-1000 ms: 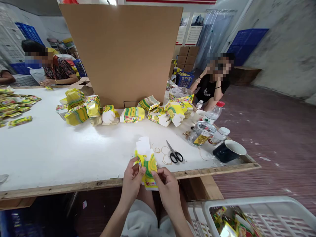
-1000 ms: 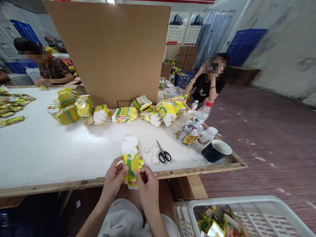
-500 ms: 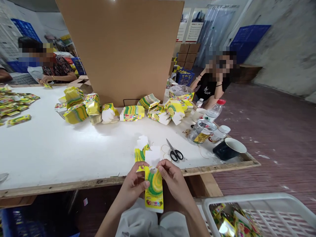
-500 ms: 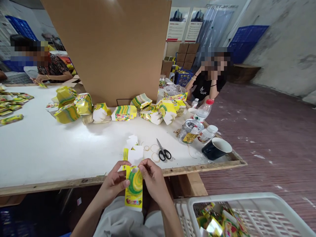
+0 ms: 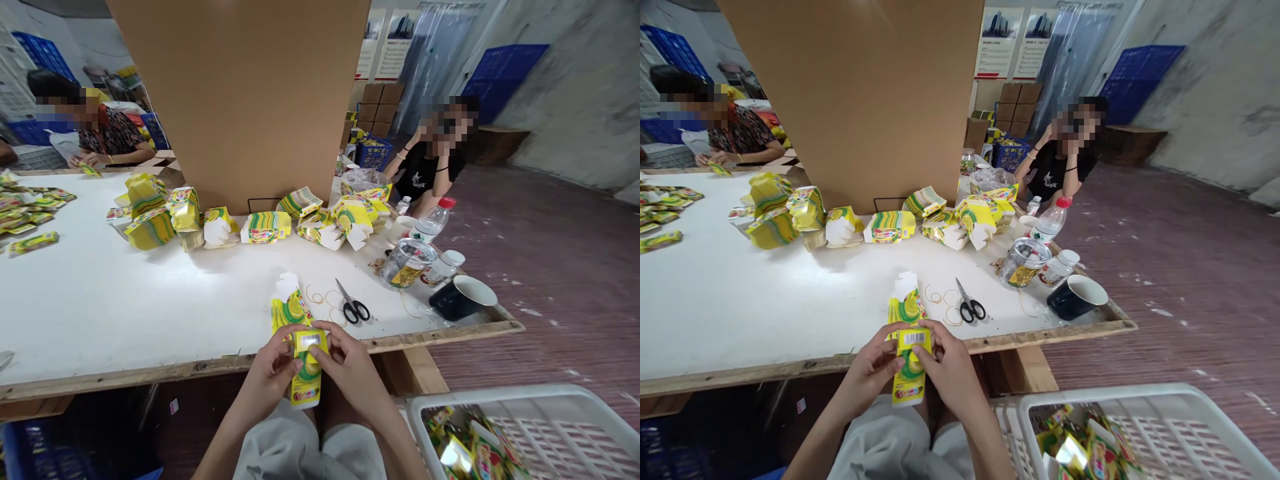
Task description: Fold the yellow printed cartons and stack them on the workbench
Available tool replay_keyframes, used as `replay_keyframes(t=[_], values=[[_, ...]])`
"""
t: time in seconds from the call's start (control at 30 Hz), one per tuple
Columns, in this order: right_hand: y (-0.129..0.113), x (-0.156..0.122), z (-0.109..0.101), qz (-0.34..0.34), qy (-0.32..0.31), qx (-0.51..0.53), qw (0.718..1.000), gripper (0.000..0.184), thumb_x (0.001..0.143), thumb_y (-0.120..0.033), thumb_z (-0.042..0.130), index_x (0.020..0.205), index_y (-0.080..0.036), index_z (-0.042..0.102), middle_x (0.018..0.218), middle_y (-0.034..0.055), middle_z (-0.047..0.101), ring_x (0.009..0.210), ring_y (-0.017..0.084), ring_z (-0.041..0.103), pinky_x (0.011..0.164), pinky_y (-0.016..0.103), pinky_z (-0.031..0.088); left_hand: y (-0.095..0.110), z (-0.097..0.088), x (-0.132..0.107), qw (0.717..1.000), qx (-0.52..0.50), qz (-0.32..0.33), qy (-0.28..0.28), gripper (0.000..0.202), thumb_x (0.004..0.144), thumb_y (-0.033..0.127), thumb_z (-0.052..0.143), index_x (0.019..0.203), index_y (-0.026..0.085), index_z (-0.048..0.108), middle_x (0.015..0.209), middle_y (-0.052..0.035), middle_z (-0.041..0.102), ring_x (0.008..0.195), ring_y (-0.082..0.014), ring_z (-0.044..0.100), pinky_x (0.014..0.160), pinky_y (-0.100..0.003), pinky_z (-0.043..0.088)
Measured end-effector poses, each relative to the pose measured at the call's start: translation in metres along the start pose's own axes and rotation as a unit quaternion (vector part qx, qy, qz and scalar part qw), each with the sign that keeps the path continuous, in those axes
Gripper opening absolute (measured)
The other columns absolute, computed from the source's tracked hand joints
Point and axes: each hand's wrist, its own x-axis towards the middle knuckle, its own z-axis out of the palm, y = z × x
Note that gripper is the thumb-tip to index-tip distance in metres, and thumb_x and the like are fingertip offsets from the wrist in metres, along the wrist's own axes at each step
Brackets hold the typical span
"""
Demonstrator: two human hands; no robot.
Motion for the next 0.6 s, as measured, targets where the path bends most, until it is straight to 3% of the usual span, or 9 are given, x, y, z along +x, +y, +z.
replay_keyframes(t=[0.17,0.3,0.37,0.47,0.6], values=[[0.002,0.0,0.01,-0.03,0.064,-0.158,0.985,0.025,0.082,-0.029,0.062,0.107,-0.024,0.063,0.055,-0.0074,0.047,0.051,0.014,0.046,0.051,0.023,0.036,-0.001,-0.001,-0.001,0.998,-0.056,-0.014,-0.009,0.047,0.087,0.03,0.065,0.13,0.024,0.048,0.11,-0.0098,0.072,0.103,-0.0245,0.067,0.082,-0.032,0.051],[0.004,-0.002,0.01,-0.03,0.046,-0.116,0.992,0.025,0.083,-0.034,0.063,0.105,-0.023,0.063,0.049,-0.0102,0.039,0.046,0.012,0.04,0.048,0.022,0.033,0.002,-0.003,0.0,0.993,-0.115,-0.022,-0.013,0.049,0.082,0.025,0.072,0.126,0.023,0.049,0.1,-0.0089,0.075,0.089,-0.0231,0.071,0.075,-0.03,0.053],[0.006,-0.003,0.008,-0.041,0.074,-0.096,0.992,0.024,0.085,-0.039,0.062,0.103,-0.022,0.066,0.054,-0.0074,0.047,0.049,0.012,0.044,0.05,0.022,0.036,0.002,-0.002,0.002,0.992,-0.122,-0.022,-0.015,0.049,0.08,0.024,0.073,0.124,0.022,0.051,0.097,-0.0086,0.075,0.084,-0.0222,0.072,0.073,-0.029,0.053],[0.01,-0.003,0.009,-0.06,0.111,-0.033,0.991,0.025,0.087,-0.041,0.061,0.101,-0.022,0.07,0.081,0.0019,0.066,0.066,0.015,0.058,0.062,0.025,0.046,0.0,0.006,0.004,0.994,-0.106,-0.012,-0.01,0.046,0.079,0.024,0.075,0.121,0.021,0.056,0.095,-0.0081,0.076,0.083,-0.0217,0.073,0.073,-0.027,0.053],[0.01,-0.011,-0.002,-0.061,0.114,0.035,0.991,0.027,0.084,-0.044,0.065,0.096,-0.021,0.072,0.093,0.007,0.072,0.083,0.022,0.066,0.074,0.031,0.053,-0.005,0.022,0.005,0.996,-0.086,0.011,-0.022,0.041,0.079,0.026,0.073,0.118,0.023,0.06,0.102,-0.0092,0.076,0.094,-0.0246,0.072,0.08,-0.031,0.055]])
